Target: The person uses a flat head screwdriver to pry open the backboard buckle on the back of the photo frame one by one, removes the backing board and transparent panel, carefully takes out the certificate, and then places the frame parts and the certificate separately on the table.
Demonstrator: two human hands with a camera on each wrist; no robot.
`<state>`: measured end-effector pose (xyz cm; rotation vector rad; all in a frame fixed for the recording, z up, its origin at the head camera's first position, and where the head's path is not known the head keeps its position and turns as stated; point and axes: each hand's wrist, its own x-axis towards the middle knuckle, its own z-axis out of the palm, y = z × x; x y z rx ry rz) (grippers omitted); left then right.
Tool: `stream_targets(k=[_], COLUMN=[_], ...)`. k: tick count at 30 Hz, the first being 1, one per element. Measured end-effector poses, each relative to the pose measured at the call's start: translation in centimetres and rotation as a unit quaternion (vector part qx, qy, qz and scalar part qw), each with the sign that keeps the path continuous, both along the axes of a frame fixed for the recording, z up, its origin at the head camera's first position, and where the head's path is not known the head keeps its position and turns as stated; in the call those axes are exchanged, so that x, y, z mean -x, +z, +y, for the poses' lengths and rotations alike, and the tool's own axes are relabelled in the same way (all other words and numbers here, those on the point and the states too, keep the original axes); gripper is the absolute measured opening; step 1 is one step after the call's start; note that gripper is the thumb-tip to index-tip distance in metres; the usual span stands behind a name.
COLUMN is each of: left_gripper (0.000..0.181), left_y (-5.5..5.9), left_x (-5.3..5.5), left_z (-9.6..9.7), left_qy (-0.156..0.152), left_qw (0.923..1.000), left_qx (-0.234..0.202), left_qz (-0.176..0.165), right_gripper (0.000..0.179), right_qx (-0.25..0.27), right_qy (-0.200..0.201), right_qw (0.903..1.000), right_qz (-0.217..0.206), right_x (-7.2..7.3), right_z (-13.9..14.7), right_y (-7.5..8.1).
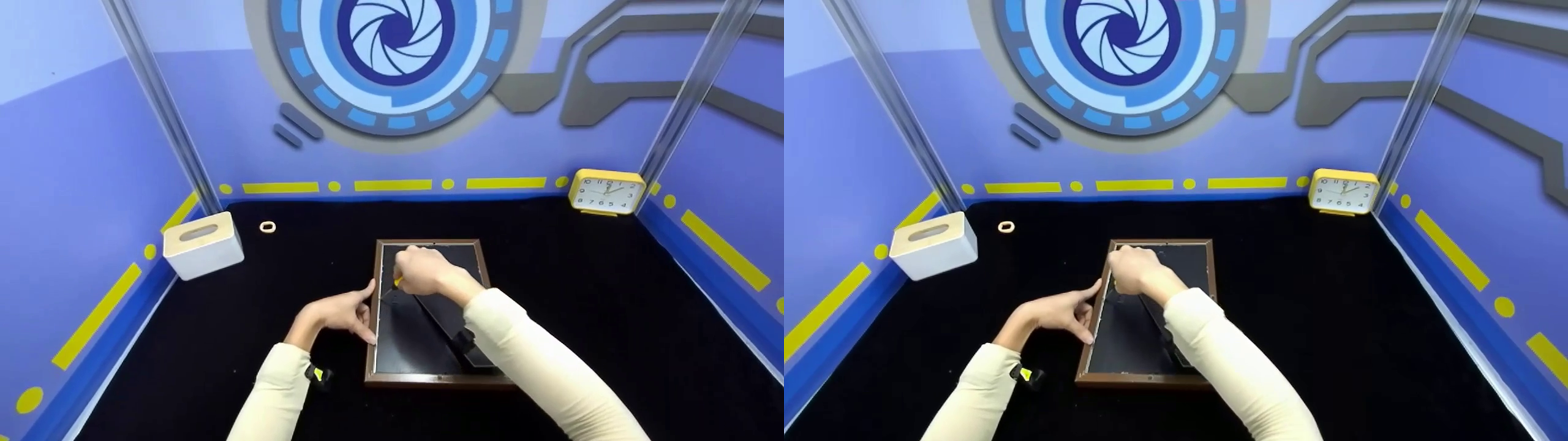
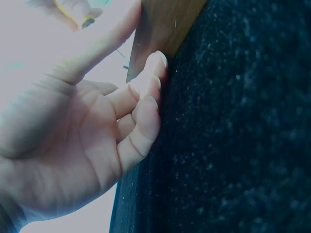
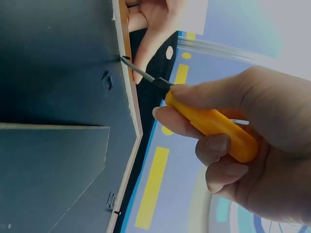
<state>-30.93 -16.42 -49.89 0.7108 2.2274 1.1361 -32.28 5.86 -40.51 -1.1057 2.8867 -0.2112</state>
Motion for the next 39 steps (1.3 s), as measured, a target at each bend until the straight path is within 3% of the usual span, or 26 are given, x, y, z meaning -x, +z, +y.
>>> stream_targets(k=[5,10,17,23,27,35,39], left_gripper=[0.128,0.127,0.128,0.129,0.129,0.13,0.129], left_y=[0.1,0.1,-0.1,-0.1,0.0,0.0,0.1], left_x=[0.0,0.2,0.1,-0.1,-0.1,-0.2,-0.1], left_z=[0.1,0.1,-0.1,-0.3,-0.5,-0.1,-0.1], left_qy=[0.004,0.004,0.005,0.003,0.01,0.006,0.007], left_qw=[1.0,1.0,0.9999,0.9998,0.9995,0.9997,0.9997], left_qx=[0.004,0.004,0.011,0.02,0.026,0.021,0.02], left_qz=[-0.002,-0.003,0.003,0.009,0.012,0.012,0.012], right_gripper=[0.013,0.018,0.028,0.033,0.035,0.032,0.029], right_qx=[0.079,0.186,0.287,0.322,0.349,0.376,0.375], right_qy=[0.047,0.067,0.002,-0.08,-0.13,-0.172,-0.167], right_qw=[0.9956,0.9802,0.9541,0.9385,0.922,0.9033,0.905], right_qz=[0.018,-0.004,-0.084,-0.094,-0.107,-0.115,-0.111], right_x=[0.7,1.8,2.4,2.2,2.1,1.2,1.1], right_z=[3.0,7.4,15.0,22.6,26.7,31.3,31.8], right_y=[-0.7,-2.1,-4.0,-6.3,-7.9,-10.4,-11.2])
